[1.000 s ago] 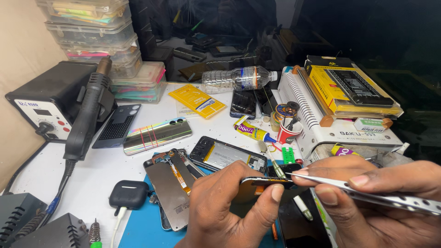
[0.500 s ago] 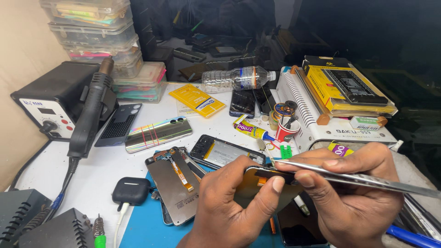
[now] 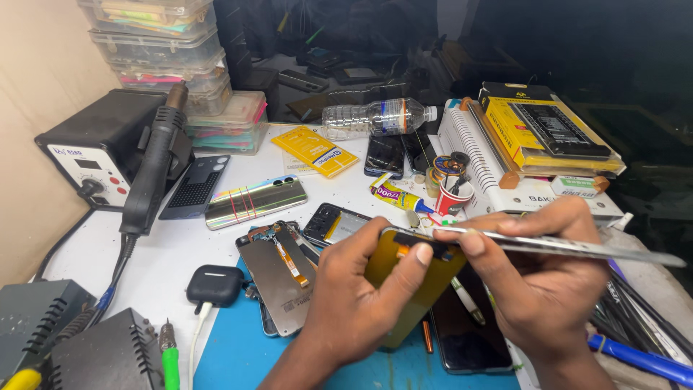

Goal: The person manipulates the internal components of a disassembled mobile phone using tweezers. They hold a small circuit board and use the tweezers to precisely poke at and arrange flexible connectors and thin wires. Later, they handle a yellow internal component, likely a battery or screen backing, and use the tweezers to peel or adjust a thin adhesive strip or ribbon cable on its surface.

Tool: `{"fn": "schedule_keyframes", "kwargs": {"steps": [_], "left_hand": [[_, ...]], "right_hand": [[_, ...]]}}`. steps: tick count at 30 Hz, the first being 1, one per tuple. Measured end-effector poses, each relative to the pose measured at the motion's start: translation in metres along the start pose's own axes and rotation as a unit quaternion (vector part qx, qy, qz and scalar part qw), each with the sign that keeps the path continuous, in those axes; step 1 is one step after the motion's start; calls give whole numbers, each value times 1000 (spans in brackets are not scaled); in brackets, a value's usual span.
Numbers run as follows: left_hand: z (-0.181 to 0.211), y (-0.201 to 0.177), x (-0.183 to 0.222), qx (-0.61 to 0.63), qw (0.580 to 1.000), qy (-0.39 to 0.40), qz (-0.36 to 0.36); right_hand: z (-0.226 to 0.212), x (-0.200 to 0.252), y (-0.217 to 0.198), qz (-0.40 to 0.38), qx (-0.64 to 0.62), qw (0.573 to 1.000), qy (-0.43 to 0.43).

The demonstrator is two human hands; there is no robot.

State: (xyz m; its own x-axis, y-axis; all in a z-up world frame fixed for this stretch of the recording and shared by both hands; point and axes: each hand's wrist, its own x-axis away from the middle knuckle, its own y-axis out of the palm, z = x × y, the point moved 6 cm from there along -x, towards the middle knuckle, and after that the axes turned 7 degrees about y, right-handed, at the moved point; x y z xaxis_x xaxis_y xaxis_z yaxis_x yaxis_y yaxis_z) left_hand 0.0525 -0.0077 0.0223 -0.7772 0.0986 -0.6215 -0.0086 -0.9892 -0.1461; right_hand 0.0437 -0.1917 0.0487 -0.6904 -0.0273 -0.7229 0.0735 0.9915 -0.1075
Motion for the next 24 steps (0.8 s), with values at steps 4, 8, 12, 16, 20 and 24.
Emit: {"fn": "schedule_keyframes", "kwargs": {"steps": [4,8,12,16,20,24], "left_hand": [[-5,2,-4,53,998,21,11],[-14,9,-5,116,993,24,19],[-23,12,-4,105,994,11,10],[-28,10,-3,85,996,32,13],[-32,11,-3,75,996,52,5],[-30,10,-5,79,996,29,14]], "right_hand": [[15,-5,6,1,-31,999,23],[31,-8,11,6,-96,992,75],[40,-6,12,-2,-110,993,49],[45,-7,14,-14,-117,993,21],[46,-6,16,-25,-170,985,31],[47,-5,15,-9,-127,991,26]]}}
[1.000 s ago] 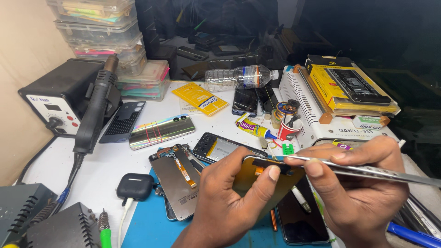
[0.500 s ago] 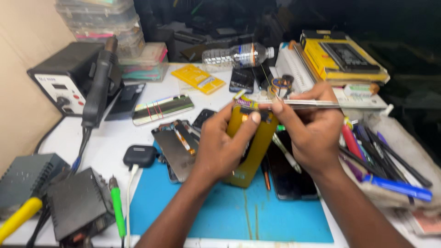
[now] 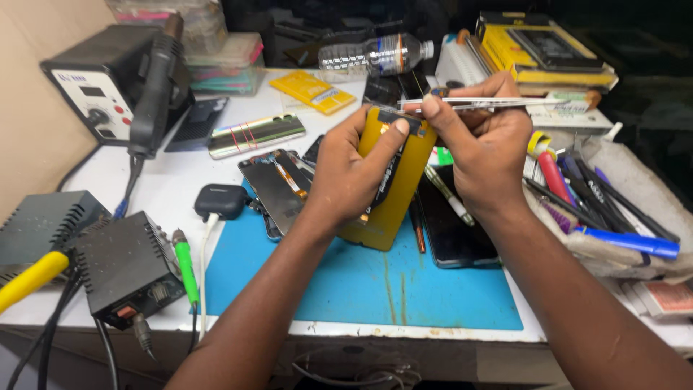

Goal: The person manipulates the internal components of a disassembled mobile phone using tweezers. They hold a small circuit board and use the tweezers to precisely poke at and arrange flexible connectors and thin wires. Later, they handle a yellow internal component, likely a battery or screen backing, and use the tweezers to peel or adjust a thin adhesive strip or ribbon cable on its surface.

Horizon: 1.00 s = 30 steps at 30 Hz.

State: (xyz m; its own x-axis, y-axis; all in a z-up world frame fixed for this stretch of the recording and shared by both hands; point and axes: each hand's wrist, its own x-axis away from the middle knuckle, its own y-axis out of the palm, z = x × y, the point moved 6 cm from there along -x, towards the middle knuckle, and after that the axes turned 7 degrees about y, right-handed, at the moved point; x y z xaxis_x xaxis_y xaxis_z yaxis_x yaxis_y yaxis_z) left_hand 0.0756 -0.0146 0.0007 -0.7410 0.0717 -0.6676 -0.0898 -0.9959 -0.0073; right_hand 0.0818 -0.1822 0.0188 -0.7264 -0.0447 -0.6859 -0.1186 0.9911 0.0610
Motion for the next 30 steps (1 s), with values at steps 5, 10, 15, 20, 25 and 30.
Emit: {"fn": "schedule_keyframes", "kwargs": {"steps": [5,10,15,20,25,30], "left_hand": [[7,3,1,24,999,-20,-7],[7,3,0,34,999,-32,-18],[7,-1,-1,-14,999,-31,-15],[9,-1,-1,-11,999,-30,-12],[10,-3,-2,-9,999,-39,-4],[13,-4,-2,-20,1000,-24,-2]], "right_hand": [[-5,-3,4,-1,-11,1000,12],[-10,-5,3,12,-19,1000,20],[-13,-4,3,8,5,1000,15],[-14,-4,0,20,9,1000,5],[-14,-4,-3,30,-6,1000,7],[-16,-5,-5,33,-16,999,-6]]}}
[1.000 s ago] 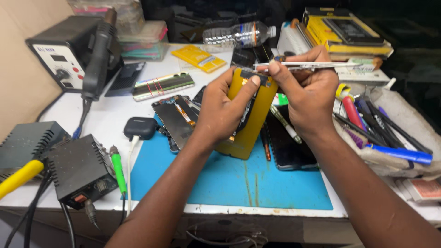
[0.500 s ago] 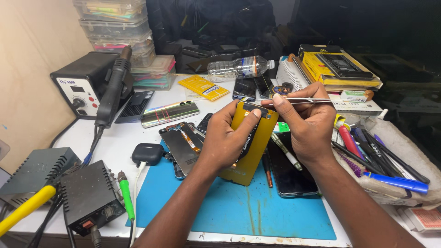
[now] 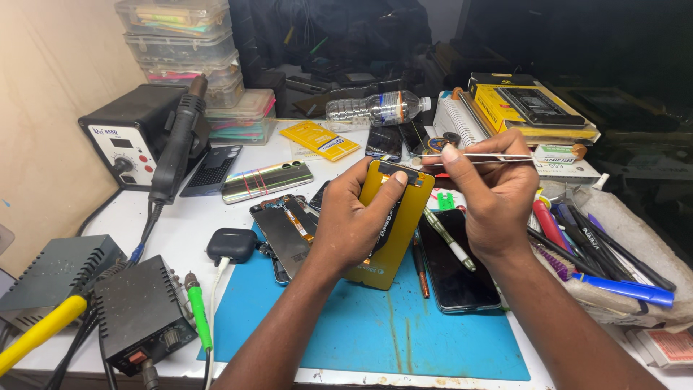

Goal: The person manipulates the internal components of a disassembled mobile phone using tweezers. They hold a small circuit board and use the tweezers to precisely poke at and arrange flexible connectors and thin wires. Later, they handle a yellow internal component, likely a battery or screen backing, and use the tweezers to peel or adjust a thin adhesive strip or ribbon cable on its surface.

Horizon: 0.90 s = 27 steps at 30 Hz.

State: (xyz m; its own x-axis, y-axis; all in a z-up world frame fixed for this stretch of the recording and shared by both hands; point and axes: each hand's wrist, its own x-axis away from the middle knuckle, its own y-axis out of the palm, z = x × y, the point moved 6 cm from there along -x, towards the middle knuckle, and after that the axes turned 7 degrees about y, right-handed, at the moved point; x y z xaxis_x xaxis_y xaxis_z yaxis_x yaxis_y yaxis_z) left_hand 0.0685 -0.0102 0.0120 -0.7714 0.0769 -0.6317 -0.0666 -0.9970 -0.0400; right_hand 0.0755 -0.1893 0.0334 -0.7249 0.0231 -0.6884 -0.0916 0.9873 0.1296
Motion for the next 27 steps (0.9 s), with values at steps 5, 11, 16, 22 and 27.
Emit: {"fn": "schedule_keyframes", "kwargs": {"steps": [5,11,16,22,27], "left_hand": [[18,-6,3,-101,989,107,33],[34,-5,8,-209,957,193,53],[43,-3,11,-243,933,261,47],[42,-3,11,-267,932,245,23],[41,-2,10,-278,932,232,10]], "right_hand": [[-8,-3,-12,50,29,998,-2],[-14,2,0,6,193,979,68],[-33,3,5,-48,326,944,18],[-42,3,10,-90,410,906,-56],[-42,3,12,-104,456,881,-80]]}}
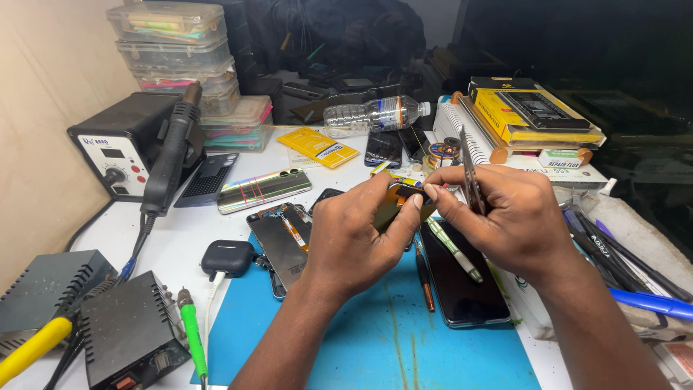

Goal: The person manipulates the internal components of a disassembled mobile phone using tweezers. They hold a small circuit board and use the tweezers to precisely poke at and arrange flexible connectors and thin wires. Later, they handle a yellow internal component, likely a battery or screen backing, and use the tweezers to peel or adjust a thin adhesive strip or ribbon cable on its surface.

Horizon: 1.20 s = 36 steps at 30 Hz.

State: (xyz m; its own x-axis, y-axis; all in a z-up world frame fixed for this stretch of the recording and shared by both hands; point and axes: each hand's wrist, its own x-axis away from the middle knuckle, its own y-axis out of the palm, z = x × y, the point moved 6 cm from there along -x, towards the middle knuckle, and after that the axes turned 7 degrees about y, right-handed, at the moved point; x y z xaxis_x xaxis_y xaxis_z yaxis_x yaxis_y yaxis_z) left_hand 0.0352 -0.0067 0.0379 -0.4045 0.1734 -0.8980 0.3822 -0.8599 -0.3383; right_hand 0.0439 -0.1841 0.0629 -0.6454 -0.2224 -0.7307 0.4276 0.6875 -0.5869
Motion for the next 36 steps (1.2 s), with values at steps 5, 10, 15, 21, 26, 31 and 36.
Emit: {"fn": "schedule_keyframes", "kwargs": {"steps": [5,10,15,21,26,31,36], "left_hand": [[-1,1,0,21,1000,-10,-11],[-3,2,0,19,999,-22,-14],[-3,1,0,15,1000,-12,1],[-3,1,1,13,1000,-18,1],[0,-2,-1,19,1000,-2,21],[1,-2,3,41,999,-13,4],[2,-3,1,46,999,-9,4]], "right_hand": [[-4,2,1,13,58,997,-52],[-2,4,1,13,71,995,-67],[7,4,-2,37,10,999,-26],[24,8,-5,55,-75,994,63],[14,4,-2,24,-84,994,60],[19,6,13,-80,-198,959,185],[19,5,11,-54,-207,967,140]]}}
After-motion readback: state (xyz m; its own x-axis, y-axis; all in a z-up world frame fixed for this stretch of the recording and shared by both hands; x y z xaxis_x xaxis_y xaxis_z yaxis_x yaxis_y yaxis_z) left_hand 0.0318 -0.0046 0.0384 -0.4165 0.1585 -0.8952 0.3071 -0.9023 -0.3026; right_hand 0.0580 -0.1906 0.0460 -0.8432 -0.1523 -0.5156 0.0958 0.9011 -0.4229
